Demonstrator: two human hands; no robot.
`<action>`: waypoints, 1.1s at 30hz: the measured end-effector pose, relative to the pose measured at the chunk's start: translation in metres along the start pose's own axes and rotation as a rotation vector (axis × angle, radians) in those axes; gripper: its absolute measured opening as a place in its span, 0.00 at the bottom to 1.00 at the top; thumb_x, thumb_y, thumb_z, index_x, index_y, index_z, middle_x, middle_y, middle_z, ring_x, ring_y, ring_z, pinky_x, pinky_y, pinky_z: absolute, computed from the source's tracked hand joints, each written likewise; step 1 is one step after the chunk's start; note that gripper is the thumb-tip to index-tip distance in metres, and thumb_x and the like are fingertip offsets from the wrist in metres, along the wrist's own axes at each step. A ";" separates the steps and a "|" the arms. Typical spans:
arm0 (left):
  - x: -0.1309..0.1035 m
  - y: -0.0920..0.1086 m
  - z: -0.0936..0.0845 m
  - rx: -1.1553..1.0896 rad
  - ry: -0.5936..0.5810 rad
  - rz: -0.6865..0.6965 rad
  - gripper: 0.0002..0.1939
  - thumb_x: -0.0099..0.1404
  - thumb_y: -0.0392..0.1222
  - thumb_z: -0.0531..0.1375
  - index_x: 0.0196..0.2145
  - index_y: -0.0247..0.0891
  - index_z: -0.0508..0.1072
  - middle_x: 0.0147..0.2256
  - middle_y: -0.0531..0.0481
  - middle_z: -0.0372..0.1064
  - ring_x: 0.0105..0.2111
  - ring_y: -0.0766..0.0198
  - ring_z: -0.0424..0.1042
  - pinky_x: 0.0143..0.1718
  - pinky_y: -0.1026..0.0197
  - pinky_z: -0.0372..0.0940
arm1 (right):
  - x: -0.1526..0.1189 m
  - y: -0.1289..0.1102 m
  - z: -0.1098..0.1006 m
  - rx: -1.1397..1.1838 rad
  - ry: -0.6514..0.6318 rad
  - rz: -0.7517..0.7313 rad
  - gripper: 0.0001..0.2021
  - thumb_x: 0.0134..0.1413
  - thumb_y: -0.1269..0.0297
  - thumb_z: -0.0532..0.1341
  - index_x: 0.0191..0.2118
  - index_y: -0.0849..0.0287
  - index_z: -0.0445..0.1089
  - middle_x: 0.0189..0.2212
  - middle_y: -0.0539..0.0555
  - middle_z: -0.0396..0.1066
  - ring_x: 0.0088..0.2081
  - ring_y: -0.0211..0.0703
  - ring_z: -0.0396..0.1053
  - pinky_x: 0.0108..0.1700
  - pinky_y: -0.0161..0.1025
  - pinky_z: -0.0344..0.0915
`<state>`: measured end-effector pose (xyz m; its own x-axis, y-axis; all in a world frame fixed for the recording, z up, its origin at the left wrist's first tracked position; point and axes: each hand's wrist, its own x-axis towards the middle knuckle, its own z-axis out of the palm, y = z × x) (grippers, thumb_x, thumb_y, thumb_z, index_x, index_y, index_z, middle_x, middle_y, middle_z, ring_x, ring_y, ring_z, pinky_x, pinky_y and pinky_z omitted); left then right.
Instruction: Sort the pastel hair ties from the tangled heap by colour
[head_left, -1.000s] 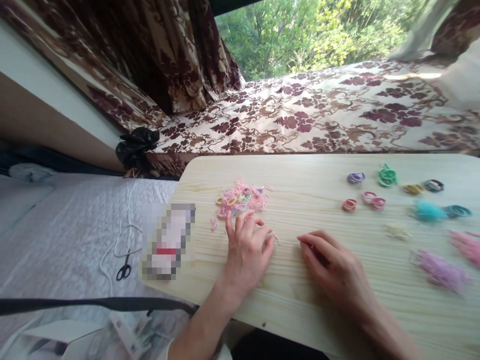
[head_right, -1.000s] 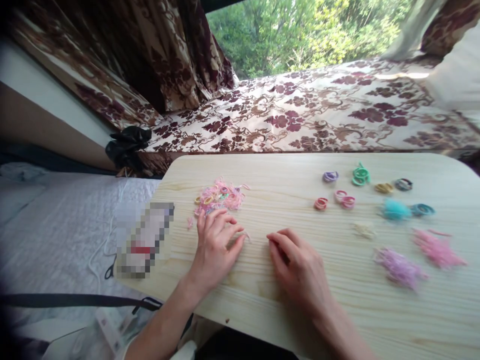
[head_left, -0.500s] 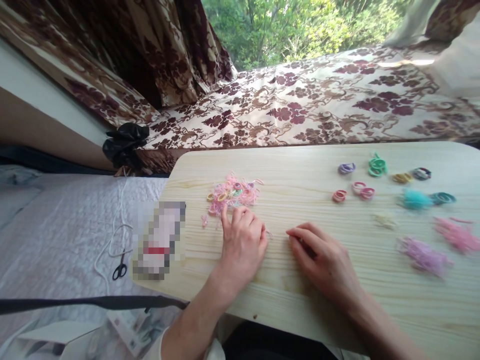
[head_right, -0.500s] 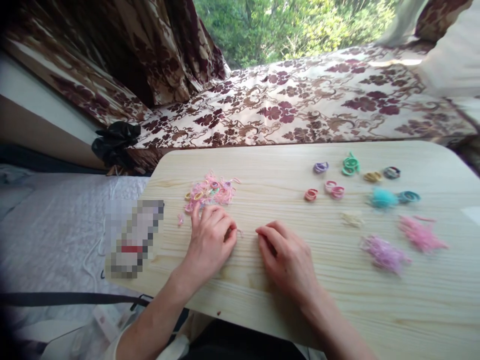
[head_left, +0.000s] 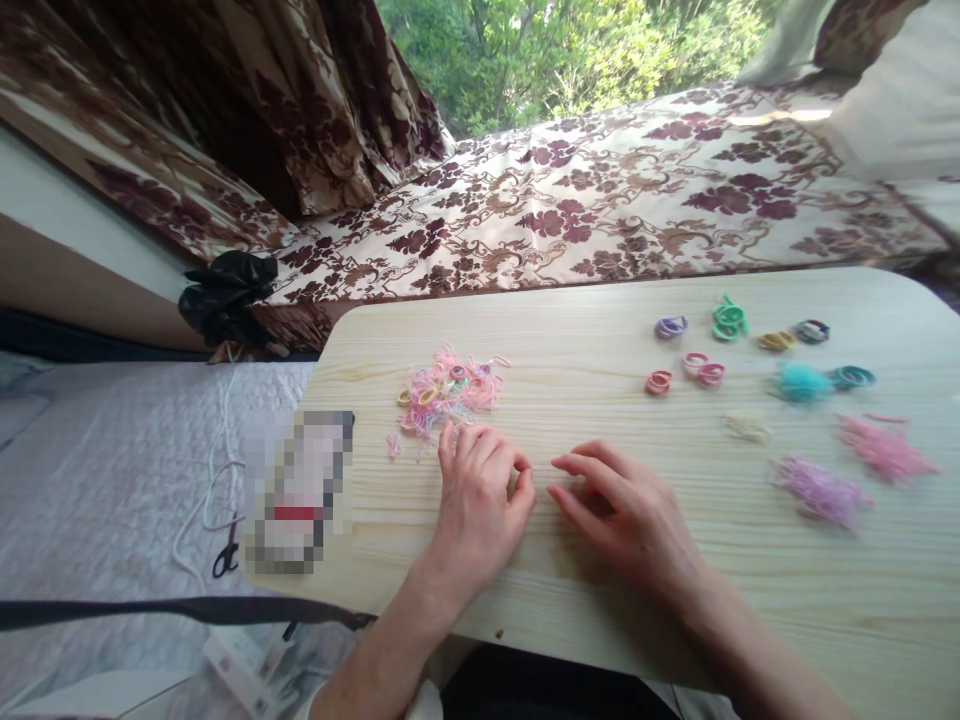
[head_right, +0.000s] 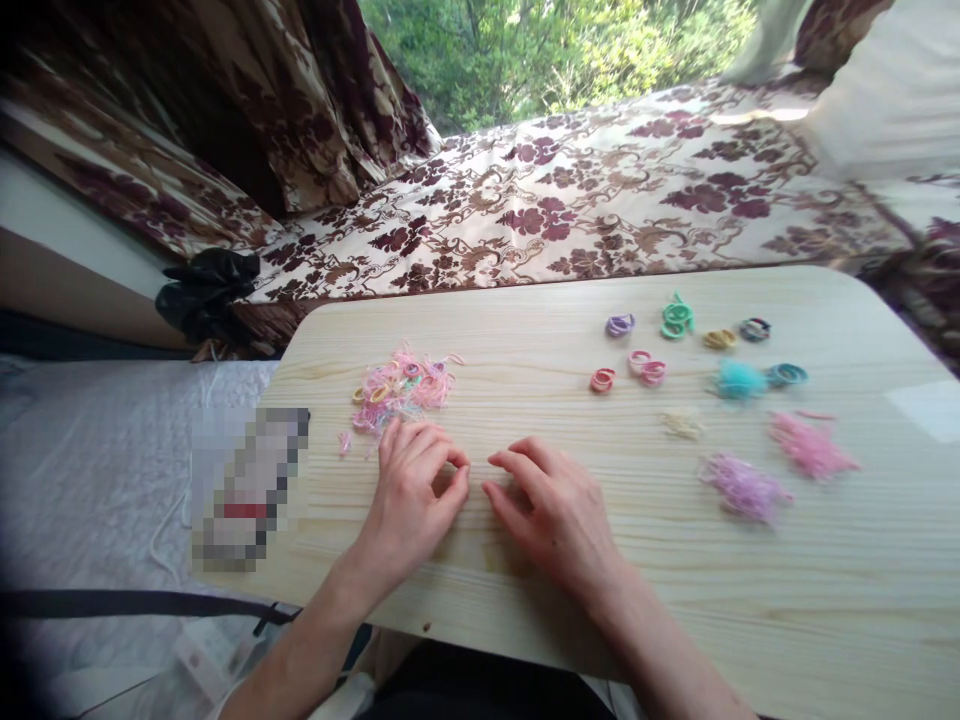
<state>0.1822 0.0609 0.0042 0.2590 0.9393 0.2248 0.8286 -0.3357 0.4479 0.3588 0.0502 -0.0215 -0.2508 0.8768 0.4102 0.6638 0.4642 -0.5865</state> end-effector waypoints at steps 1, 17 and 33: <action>0.000 0.001 0.000 -0.018 0.002 -0.007 0.07 0.64 0.31 0.57 0.31 0.40 0.69 0.34 0.52 0.71 0.45 0.58 0.68 0.64 0.39 0.47 | 0.000 0.000 0.000 -0.004 0.002 -0.006 0.06 0.63 0.64 0.59 0.43 0.58 0.71 0.38 0.54 0.74 0.26 0.33 0.69 0.28 0.33 0.66; 0.000 0.007 0.000 -0.093 0.032 -0.037 0.07 0.63 0.31 0.58 0.30 0.40 0.68 0.33 0.53 0.71 0.44 0.59 0.69 0.63 0.41 0.49 | 0.002 -0.003 -0.002 0.062 0.038 -0.009 0.05 0.64 0.68 0.58 0.36 0.59 0.71 0.32 0.53 0.72 0.26 0.32 0.67 0.27 0.31 0.63; -0.009 -0.006 -0.002 -0.009 0.076 0.039 0.06 0.67 0.34 0.56 0.37 0.42 0.71 0.38 0.49 0.73 0.49 0.53 0.67 0.61 0.36 0.48 | 0.000 -0.009 -0.009 -0.016 0.100 0.049 0.08 0.64 0.69 0.57 0.34 0.58 0.71 0.30 0.51 0.71 0.31 0.35 0.68 0.34 0.33 0.64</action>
<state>0.1735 0.0542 0.0009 0.2523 0.9178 0.3066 0.8142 -0.3726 0.4452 0.3588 0.0443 -0.0101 -0.1464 0.8814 0.4492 0.6848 0.4180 -0.5970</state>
